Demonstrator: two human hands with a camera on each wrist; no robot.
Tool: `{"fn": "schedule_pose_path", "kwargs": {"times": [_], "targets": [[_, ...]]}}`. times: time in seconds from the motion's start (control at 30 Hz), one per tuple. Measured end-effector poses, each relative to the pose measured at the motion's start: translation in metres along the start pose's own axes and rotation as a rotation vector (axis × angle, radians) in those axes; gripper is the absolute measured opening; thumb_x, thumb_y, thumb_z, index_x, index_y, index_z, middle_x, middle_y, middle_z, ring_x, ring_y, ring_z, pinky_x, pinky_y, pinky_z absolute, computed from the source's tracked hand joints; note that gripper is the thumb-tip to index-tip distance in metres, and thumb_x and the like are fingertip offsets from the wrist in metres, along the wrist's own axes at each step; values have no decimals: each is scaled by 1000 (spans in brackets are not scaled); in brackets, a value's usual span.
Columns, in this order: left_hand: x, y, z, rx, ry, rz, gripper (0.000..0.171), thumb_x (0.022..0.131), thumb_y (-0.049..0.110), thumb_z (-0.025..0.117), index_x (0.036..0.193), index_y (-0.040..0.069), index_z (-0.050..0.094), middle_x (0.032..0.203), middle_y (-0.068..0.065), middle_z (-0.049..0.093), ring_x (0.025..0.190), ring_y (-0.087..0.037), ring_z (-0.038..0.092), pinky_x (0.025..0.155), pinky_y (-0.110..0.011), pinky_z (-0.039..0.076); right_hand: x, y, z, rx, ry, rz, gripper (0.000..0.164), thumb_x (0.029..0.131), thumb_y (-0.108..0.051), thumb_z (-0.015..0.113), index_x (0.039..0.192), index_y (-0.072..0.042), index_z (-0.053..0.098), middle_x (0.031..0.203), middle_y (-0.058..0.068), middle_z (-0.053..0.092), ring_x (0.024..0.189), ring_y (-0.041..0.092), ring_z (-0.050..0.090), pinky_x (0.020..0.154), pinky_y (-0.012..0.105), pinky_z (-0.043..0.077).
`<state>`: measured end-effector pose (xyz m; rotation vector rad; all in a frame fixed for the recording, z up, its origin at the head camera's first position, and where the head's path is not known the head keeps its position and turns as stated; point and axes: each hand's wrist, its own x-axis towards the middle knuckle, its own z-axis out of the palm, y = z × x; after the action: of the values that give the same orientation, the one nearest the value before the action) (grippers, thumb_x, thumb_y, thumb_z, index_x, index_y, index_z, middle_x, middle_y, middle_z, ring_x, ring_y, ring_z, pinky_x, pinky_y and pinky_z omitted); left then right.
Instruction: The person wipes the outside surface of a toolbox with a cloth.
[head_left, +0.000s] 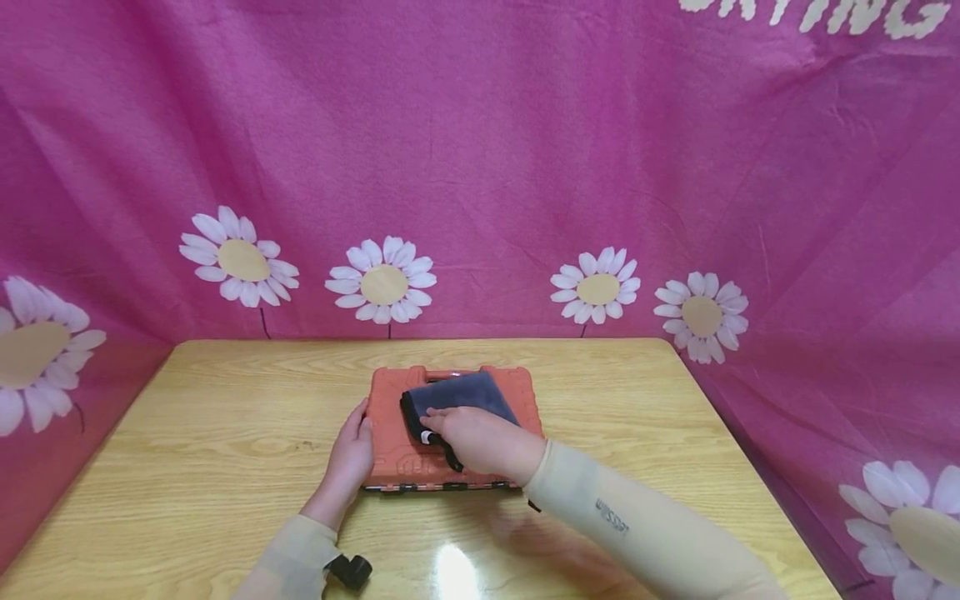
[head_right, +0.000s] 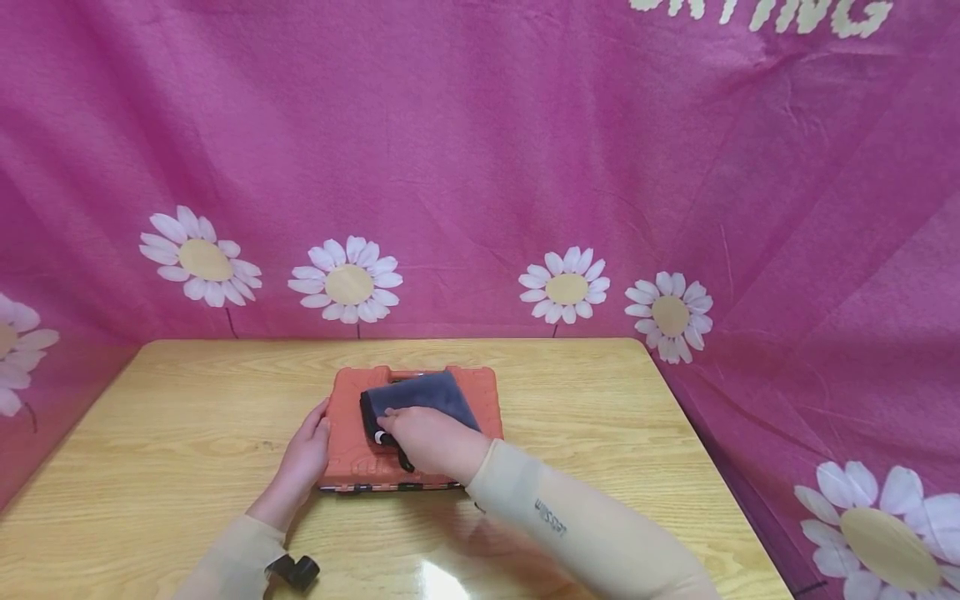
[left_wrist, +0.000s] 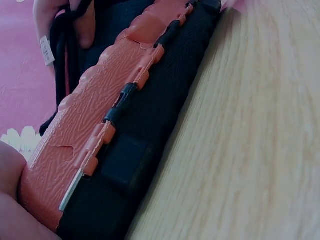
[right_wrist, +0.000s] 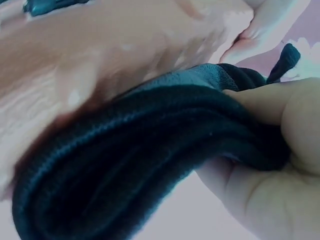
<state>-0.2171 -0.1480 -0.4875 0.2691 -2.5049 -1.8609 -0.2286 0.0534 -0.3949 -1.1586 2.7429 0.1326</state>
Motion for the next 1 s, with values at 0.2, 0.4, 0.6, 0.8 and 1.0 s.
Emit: {"fn": "schedule_pose_path", "kwargs": {"times": [0.2, 0.4, 0.6, 0.8, 1.0], "targets": [[1, 1, 0, 13, -5, -9, 53, 113, 15, 28, 163, -1, 21, 166, -29, 23, 155, -47, 17, 127, -61, 17, 6, 10, 1, 66, 0, 36, 50, 103, 0, 57, 151, -12, 54, 154, 5, 55, 140, 18, 55, 112, 30, 49], [1, 1, 0, 24, 9, -3, 53, 112, 14, 28, 162, -2, 23, 166, -30, 24, 155, -47, 18, 127, -60, 16, 12, 21, 1, 107, 3, 56, 47, 105, -2, 53, 151, -11, 53, 155, 6, 54, 142, 20, 53, 115, 33, 46], [0, 1, 0, 27, 19, 6, 52, 112, 15, 29, 161, -2, 24, 165, -30, 25, 155, -47, 18, 127, -60, 17, 15, 31, 0, 121, 36, 46, 46, 103, 1, 54, 149, -7, 55, 152, 10, 56, 141, 23, 54, 117, 36, 45], [0, 1, 0, 26, 14, -1, 52, 113, 15, 28, 162, -2, 23, 165, -30, 25, 155, -47, 18, 127, -60, 16, 16, 37, -3, 166, 47, 55, 46, 104, 2, 52, 149, -5, 55, 152, 12, 57, 141, 26, 53, 118, 38, 44], [0, 2, 0, 15, 3, -13, 53, 112, 16, 27, 162, -1, 21, 166, -30, 23, 155, -47, 16, 127, -61, 15, 19, 42, -3, 153, 39, 67, 47, 103, 4, 52, 149, -6, 54, 152, 11, 57, 141, 26, 54, 117, 37, 44]]}}
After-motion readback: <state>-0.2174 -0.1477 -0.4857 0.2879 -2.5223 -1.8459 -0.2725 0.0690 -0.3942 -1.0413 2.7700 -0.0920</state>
